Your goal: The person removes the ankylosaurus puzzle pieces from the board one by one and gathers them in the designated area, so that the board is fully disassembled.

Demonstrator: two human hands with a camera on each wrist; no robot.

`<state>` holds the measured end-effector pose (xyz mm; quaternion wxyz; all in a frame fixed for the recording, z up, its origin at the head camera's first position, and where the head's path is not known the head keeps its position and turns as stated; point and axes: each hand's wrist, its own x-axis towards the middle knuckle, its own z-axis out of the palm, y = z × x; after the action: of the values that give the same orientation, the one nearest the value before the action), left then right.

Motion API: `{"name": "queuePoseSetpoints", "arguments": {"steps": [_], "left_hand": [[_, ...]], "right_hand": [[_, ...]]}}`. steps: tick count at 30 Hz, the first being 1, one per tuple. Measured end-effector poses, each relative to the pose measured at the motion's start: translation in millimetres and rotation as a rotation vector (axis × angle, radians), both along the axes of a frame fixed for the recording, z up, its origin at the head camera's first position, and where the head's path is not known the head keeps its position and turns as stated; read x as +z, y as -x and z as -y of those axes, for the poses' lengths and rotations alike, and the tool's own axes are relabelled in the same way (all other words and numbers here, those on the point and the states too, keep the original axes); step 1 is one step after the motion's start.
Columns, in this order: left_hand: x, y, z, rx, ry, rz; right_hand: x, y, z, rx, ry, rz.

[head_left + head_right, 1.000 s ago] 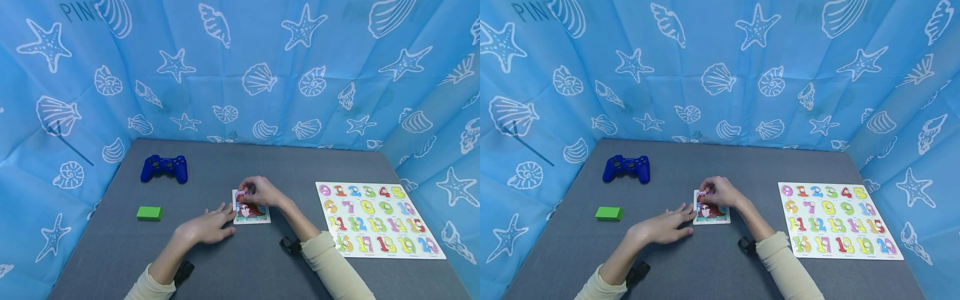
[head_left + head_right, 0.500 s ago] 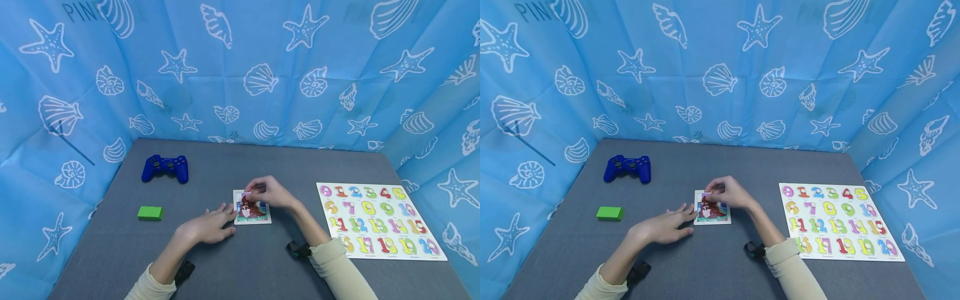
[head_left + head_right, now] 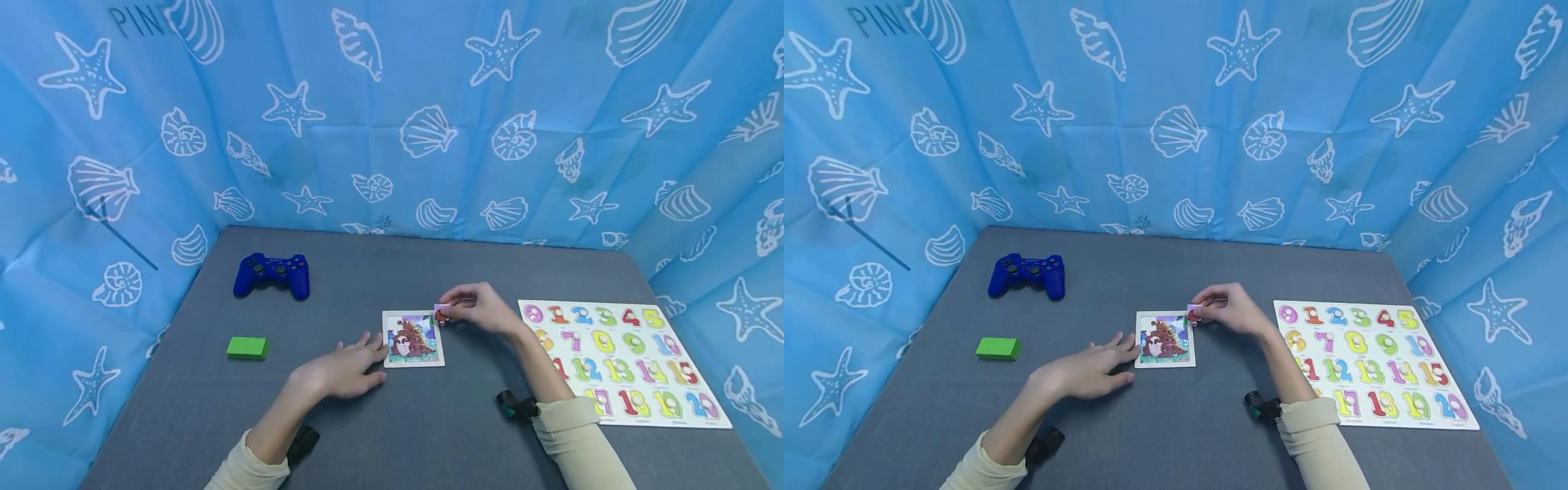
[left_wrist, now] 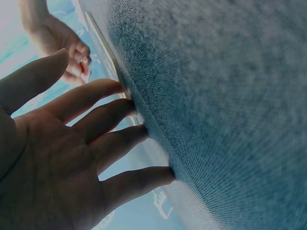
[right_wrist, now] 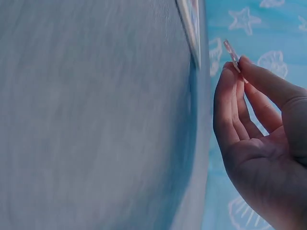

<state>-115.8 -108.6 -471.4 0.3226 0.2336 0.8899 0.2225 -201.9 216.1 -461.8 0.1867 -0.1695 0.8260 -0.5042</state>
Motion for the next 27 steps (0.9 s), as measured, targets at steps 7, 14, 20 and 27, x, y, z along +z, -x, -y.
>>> {"name": "queuePoseSetpoints", "arguments": {"steps": [7,14,20,27], "left_hand": [[-10.9,2.4,2.0,0.008,-0.008,0.014],[7.5,-2.6,-1.8,0.017,0.000,0.023],[2.1,-1.4,0.2,0.011,-0.003,0.022],[36.0,-12.6,-5.2,0.037,0.005,0.042]], "right_hand": [[-8.4,4.4,-20,-0.026,-0.054,-0.040],[-9.6,4.8,-20,0.020,-0.097,-0.132],[-9.1,4.1,-17,-0.017,-0.229,-0.198],[-8.4,3.4,-15,-0.057,-0.227,-0.177]]}}
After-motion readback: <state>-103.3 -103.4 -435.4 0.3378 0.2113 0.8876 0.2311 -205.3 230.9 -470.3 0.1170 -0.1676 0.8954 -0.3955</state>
